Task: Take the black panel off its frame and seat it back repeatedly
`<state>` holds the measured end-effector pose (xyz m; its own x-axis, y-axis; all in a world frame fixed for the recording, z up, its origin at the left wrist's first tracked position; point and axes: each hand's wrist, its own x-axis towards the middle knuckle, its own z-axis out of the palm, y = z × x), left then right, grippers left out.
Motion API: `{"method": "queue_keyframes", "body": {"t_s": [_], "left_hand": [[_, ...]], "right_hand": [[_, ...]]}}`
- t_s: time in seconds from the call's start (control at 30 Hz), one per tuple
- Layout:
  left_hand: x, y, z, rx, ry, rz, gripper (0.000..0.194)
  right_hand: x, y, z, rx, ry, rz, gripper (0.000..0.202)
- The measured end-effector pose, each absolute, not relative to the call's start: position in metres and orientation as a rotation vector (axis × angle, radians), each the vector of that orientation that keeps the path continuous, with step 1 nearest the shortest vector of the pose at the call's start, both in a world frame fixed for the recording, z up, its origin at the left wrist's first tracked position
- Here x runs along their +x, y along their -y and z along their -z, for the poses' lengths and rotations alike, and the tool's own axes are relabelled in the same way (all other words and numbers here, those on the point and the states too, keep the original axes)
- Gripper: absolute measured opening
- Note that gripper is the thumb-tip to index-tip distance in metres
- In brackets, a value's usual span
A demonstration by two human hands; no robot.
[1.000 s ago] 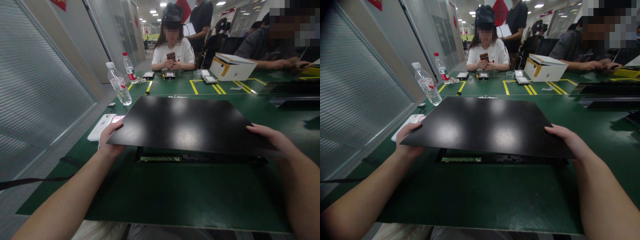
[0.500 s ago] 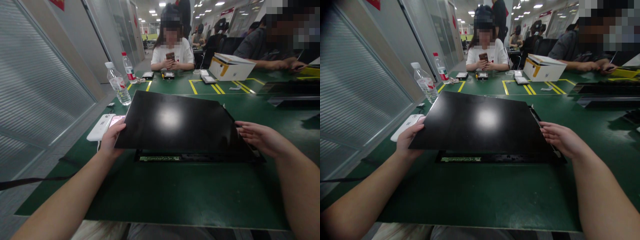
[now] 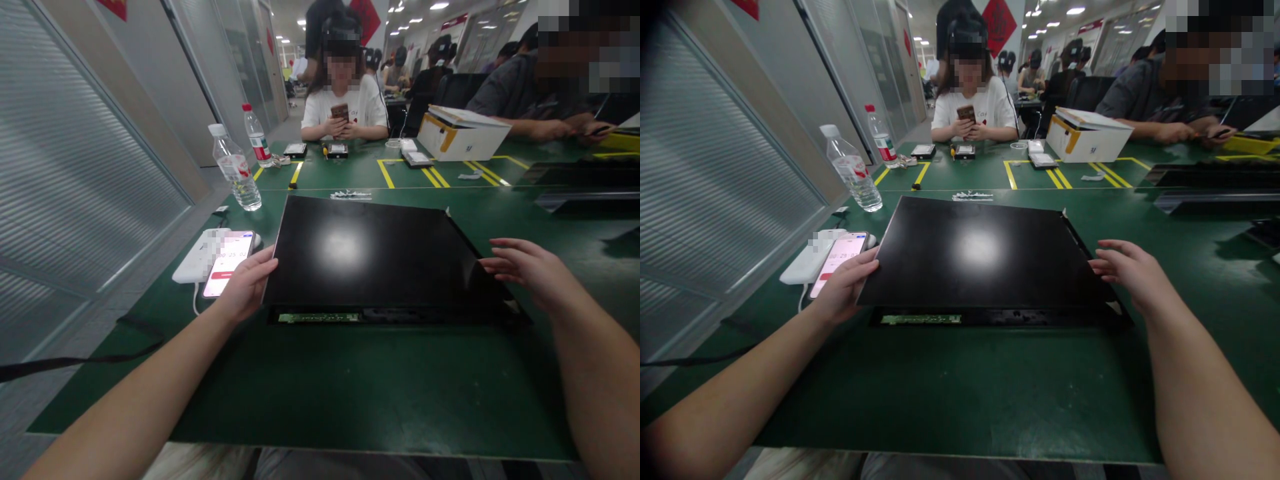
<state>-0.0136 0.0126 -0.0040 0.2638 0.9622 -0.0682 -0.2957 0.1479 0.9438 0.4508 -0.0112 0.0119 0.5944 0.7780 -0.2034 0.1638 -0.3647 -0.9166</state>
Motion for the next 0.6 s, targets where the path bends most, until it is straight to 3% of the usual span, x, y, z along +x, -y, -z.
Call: {"method": "queue_keyframes", "body": {"t_s": [0.27,0.6], "left_hand": [[-0.0145,-0.0149,0.0104,0.981,-0.894,-1.035,0.055],[-0.0166,-0.0199,0.0116,0.966,-0.926,-0.972,0.039]], "right_hand": [[0.4501,0.0114,-0.0122,-1.936,0.821,-0.693,0.028],[0.4494,0.0125,-0.0093,-1.966,0.866,-0.646,0.031]]}}
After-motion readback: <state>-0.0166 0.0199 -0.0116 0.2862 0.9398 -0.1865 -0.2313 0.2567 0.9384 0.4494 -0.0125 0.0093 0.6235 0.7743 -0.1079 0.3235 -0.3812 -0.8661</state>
